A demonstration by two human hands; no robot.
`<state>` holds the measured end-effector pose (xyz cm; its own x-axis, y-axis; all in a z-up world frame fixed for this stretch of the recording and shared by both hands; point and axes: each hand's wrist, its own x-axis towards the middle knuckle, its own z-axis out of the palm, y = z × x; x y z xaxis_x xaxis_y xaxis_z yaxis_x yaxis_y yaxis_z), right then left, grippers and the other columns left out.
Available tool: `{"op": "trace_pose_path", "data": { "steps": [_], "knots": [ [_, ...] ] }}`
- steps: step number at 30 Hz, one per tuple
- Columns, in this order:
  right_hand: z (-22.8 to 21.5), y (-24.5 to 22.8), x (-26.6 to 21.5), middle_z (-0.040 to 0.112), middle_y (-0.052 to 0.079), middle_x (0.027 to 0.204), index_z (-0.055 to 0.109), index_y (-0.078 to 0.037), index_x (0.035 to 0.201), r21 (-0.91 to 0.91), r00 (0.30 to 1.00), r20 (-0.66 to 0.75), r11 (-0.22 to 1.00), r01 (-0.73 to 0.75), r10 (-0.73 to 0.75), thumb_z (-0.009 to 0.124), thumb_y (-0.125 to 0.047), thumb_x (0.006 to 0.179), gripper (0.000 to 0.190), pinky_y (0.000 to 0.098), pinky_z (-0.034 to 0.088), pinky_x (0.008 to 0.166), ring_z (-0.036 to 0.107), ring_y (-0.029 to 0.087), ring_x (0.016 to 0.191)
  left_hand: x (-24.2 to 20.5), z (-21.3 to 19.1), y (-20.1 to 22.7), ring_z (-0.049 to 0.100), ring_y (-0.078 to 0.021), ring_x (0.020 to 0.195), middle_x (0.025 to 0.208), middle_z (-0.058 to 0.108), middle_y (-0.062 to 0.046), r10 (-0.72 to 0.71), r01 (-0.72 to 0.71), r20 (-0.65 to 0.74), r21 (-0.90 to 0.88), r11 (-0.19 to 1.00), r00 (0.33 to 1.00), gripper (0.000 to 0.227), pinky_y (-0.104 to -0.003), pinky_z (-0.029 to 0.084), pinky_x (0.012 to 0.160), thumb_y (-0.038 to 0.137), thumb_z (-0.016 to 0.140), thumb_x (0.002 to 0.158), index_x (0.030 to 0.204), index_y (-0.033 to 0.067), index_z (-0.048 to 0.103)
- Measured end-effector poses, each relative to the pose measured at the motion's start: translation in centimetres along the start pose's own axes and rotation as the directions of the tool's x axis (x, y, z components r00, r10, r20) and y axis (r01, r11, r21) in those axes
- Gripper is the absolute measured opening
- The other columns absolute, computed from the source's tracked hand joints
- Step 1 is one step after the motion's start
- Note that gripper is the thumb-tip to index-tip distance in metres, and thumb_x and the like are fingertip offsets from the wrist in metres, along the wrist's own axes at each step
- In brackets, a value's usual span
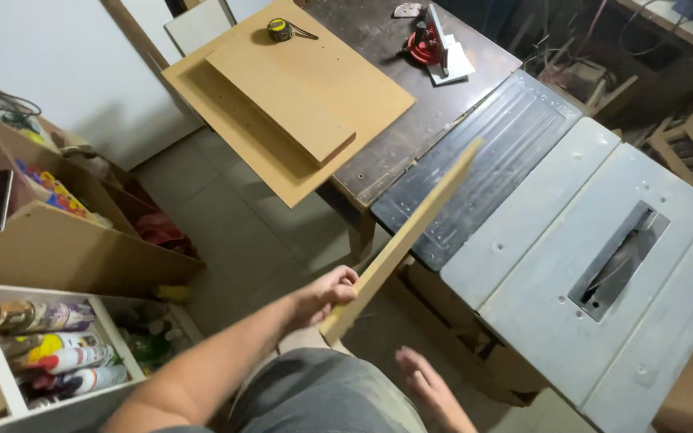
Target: Measuring, moving, and aligning wooden boards in a workshop
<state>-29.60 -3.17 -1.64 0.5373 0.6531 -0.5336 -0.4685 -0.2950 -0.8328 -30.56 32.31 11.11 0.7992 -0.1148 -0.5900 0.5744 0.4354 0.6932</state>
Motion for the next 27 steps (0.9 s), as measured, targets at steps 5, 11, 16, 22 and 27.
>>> {"op": "trace_pose_path", "data": {
  "steps": [5, 11, 16, 22, 27],
  "knots": [
    [11.5, -18.0, 4.3, 0.010, 0.025, 0.176, 0.011, 0.001, 0.167, -0.539, 0.673, 0.160, 0.508, 0.672, -0.722, 0.082, -0.058, 0.079, 0.127, 0.0579, 0.009, 0.132, 0.009, 0.040, 0.165, -1.0, 0.4, 1.7, 0.066, -0.0309, 0.112, 0.133, 0.060, -0.022, 0.230, -0.093, 0.274, -0.436, 0.895, 0.934, 0.081, -0.045, 0.057, 0.096, 0.038, 0.077, 0.083, 0.152, 0.0091, 0.044],
    [16.8, -24.3, 15.9, 0.060, 0.019, 0.091, 0.064, 0.001, 0.102, -0.960, -0.016, -0.217, 0.210, 0.186, -0.976, 0.083, -0.035, 0.089, 0.043, 0.0410, 0.048, 0.068, 0.059, 0.033, 0.077, -0.1, -8.6, 14.9, 0.060, -0.0145, 0.096, 0.108, 0.060, -0.004, 0.616, -0.602, 0.029, 0.255, 0.757, 0.787, 0.037, -0.030, 0.052, 0.080, 0.009, 0.065, 0.072, 0.108, 0.0078, 0.059],
    [24.3, -35.0, 22.7, 0.023, -0.010, 0.074, 0.037, -0.019, 0.075, -0.383, 0.321, -0.728, 0.748, 0.543, -0.606, 0.064, -0.010, 0.094, 0.034, 0.0254, 0.021, 0.064, 0.023, 0.005, 0.072, 5.6, -34.2, 22.6, 0.055, -0.0248, 0.123, 0.134, 0.054, -0.015, 0.915, -0.795, -0.384, 0.512, 0.324, 0.125, 0.073, -0.035, 0.048, 0.109, 0.008, 0.089, 0.080, 0.139, 0.0035, 0.046],
    [24.0, -34.0, 31.2, 0.071, 0.008, 0.109, 0.067, -0.006, 0.128, 0.109, 0.555, -0.822, 0.920, 0.376, -0.129, 0.064, -0.017, 0.105, 0.026, 0.0270, 0.051, 0.077, 0.063, 0.013, 0.094, 3.4, -48.0, 33.8, 0.057, -0.0293, 0.135, 0.154, 0.053, -0.006, 0.078, 0.256, -0.785, 0.292, 0.921, 0.615, 0.117, -0.047, 0.047, 0.106, 0.074, 0.075, 0.066, 0.158, 0.0171, 0.032],
    [20.0, -31.5, 38.4, 0.069, 0.003, 0.122, 0.048, -0.010, 0.153, 0.348, 0.458, -0.880, 0.826, 0.443, 0.124, 0.071, -0.022, 0.097, 0.062, 0.0321, 0.059, 0.085, 0.069, 0.014, 0.101, 10.6, -50.4, 39.0, 0.060, -0.0298, 0.132, 0.150, 0.058, -0.013, 0.160, 0.213, -0.649, 0.457, 0.864, 0.744, 0.099, -0.045, 0.052, 0.103, 0.045, 0.085, 0.081, 0.157, 0.0055, 0.037]
  ]
}}
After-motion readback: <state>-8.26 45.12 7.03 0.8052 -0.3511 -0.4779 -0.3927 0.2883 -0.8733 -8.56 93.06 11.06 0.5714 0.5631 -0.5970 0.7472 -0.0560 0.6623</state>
